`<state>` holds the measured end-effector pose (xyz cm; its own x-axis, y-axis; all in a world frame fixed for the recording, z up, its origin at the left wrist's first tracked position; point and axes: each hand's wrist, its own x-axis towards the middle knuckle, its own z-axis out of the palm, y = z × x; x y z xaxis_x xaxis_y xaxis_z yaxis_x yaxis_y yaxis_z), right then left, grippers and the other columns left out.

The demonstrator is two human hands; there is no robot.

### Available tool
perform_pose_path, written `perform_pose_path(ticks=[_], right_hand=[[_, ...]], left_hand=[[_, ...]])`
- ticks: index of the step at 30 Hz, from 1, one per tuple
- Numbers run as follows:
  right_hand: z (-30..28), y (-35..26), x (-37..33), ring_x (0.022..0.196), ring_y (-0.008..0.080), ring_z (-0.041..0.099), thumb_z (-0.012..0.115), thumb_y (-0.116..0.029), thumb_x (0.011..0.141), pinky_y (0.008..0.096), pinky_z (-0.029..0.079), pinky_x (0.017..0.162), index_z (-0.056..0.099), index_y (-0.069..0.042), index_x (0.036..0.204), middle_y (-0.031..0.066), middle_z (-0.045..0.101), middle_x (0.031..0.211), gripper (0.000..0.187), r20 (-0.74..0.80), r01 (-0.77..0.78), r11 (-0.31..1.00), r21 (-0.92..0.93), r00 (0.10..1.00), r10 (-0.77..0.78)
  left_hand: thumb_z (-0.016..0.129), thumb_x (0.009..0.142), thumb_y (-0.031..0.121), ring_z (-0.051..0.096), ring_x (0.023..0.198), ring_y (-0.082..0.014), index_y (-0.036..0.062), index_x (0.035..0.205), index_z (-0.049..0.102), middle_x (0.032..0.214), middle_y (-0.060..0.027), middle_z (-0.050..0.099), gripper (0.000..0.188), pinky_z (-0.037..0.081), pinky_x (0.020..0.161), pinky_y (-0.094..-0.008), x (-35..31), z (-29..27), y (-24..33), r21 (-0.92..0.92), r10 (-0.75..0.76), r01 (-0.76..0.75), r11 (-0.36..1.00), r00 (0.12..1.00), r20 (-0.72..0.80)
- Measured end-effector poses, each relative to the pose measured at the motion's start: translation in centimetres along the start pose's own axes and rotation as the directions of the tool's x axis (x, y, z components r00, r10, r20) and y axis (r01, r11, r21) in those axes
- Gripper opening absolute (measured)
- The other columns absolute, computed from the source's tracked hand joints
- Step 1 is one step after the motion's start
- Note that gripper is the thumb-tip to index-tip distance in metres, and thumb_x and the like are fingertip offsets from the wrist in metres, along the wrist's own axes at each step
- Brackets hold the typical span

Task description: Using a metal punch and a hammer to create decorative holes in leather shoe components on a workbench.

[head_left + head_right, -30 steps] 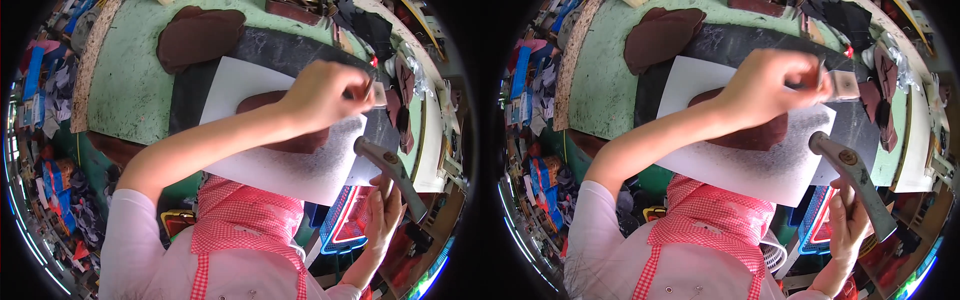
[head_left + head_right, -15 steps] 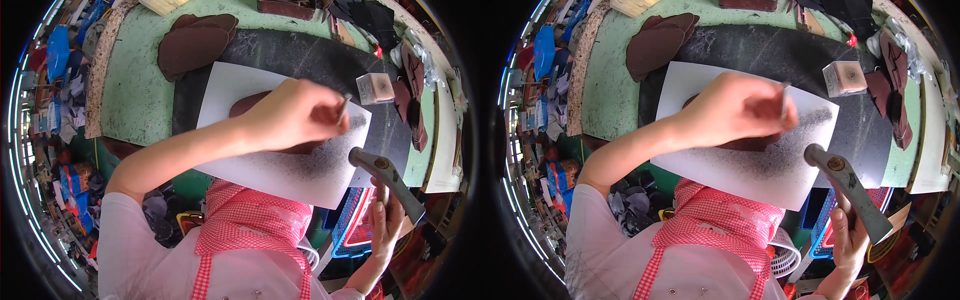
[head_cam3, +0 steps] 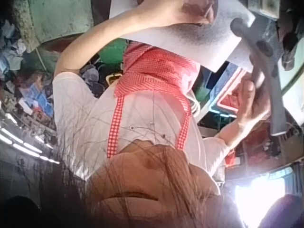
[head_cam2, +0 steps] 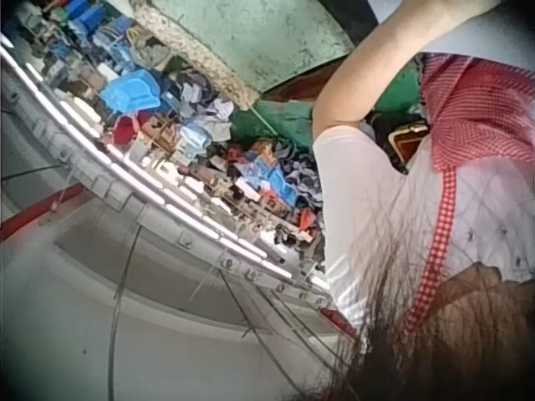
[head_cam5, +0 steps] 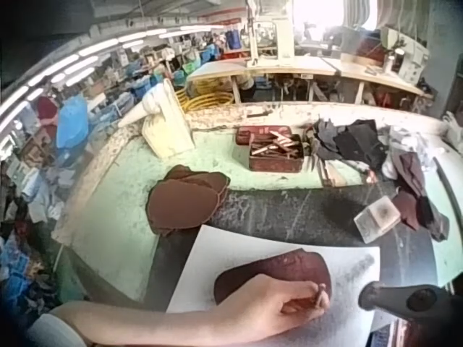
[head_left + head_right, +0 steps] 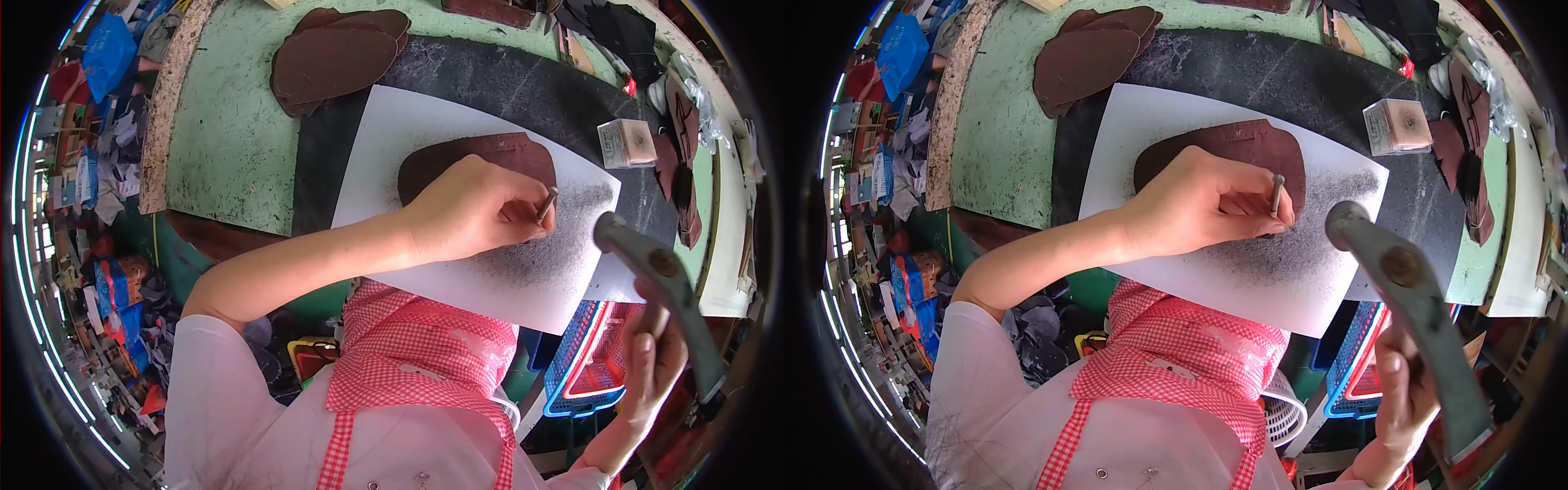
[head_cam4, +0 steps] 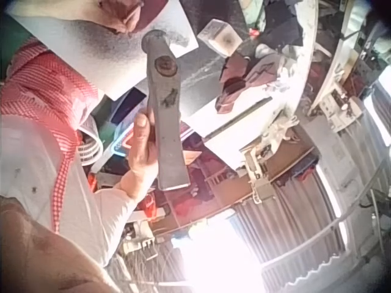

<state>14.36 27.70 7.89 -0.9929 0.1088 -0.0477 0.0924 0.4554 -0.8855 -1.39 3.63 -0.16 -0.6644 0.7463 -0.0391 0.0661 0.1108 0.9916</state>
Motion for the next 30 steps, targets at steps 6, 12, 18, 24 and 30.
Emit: perform_pose_path(ticks=[6,12,18,24,30], right_hand=[[-9.3,1.7,3.0,0.049,0.0081,0.049,0.061,-0.028,0.091,0.0181,0.035,0.045,0.046,0.009,0.118,0.0039,0.054,0.064,0.048,0.681,0.077,0.997,0.015,0.729,-0.067],[1.8,-1.6,0.9,0.060,0.0086,0.043,0.051,-0.034,0.096,0.0226,0.036,0.056,0.050,0.006,0.118,0.0083,0.055,0.089,0.046,-0.051,-0.043,0.999,0.000,0.998,0.043],[-1.8,-1.7,0.9,0.048,0.0036,0.040,0.054,-0.050,0.092,0.0159,0.029,0.044,0.046,0.005,0.102,0.0016,0.046,0.064,0.056,0.051,-0.112,0.981,0.158,0.993,0.105],[0.9,-3.7,0.1,0.066,0.0077,0.051,0.061,-0.045,0.090,0.0213,0.041,0.063,0.049,0.007,0.118,0.0088,0.059,0.088,0.060,-0.047,-0.180,0.974,0.137,0.981,0.187],[1.8,-1.7,0.2,0.050,0.0008,0.037,0.053,-0.035,0.097,0.0153,0.027,0.044,0.047,0.005,0.120,0.0090,0.055,0.089,0.047,0.006,-0.016,0.999,0.042,1.000,0.016]], left_hand=[[0.069,0.084,0.016,0.067,0.066,-0.0156,0.0069,0.088,0.067,0.078,-0.0028,0.068,0.010,0.050,0.060,-0.0231,-0.2,1.2,0.5,0.525,0.395,-0.327,0.786,0.919,-0.020],[0.065,0.086,0.007,0.069,0.079,-0.0119,0.0033,0.097,0.065,0.085,-0.0046,0.069,0.011,0.054,0.070,-0.0237,-0.3,-0.2,-0.1,0.102,0.105,-0.105,0.989,0.994,0.002],[0.059,0.090,0.002,0.066,0.092,-0.0121,-0.0031,0.099,0.062,0.095,-0.0069,0.068,0.011,0.053,0.085,-0.0244,0.3,-0.8,0.7,-0.025,-0.091,0.093,0.995,0.991,0.096],[0.059,0.091,0.002,0.065,0.092,-0.0119,-0.0035,0.100,0.062,0.097,-0.0072,0.067,0.011,0.052,0.085,-0.0242,0.4,-1.3,0.7,-0.090,-0.134,0.146,0.985,0.982,0.130],[0.062,0.089,0.002,0.065,0.091,-0.0112,-0.0023,0.099,0.063,0.096,-0.0064,0.067,0.011,0.051,0.085,-0.0240,0.5,-1.4,0.3,-0.101,-0.117,0.132,0.986,0.983,0.141]])
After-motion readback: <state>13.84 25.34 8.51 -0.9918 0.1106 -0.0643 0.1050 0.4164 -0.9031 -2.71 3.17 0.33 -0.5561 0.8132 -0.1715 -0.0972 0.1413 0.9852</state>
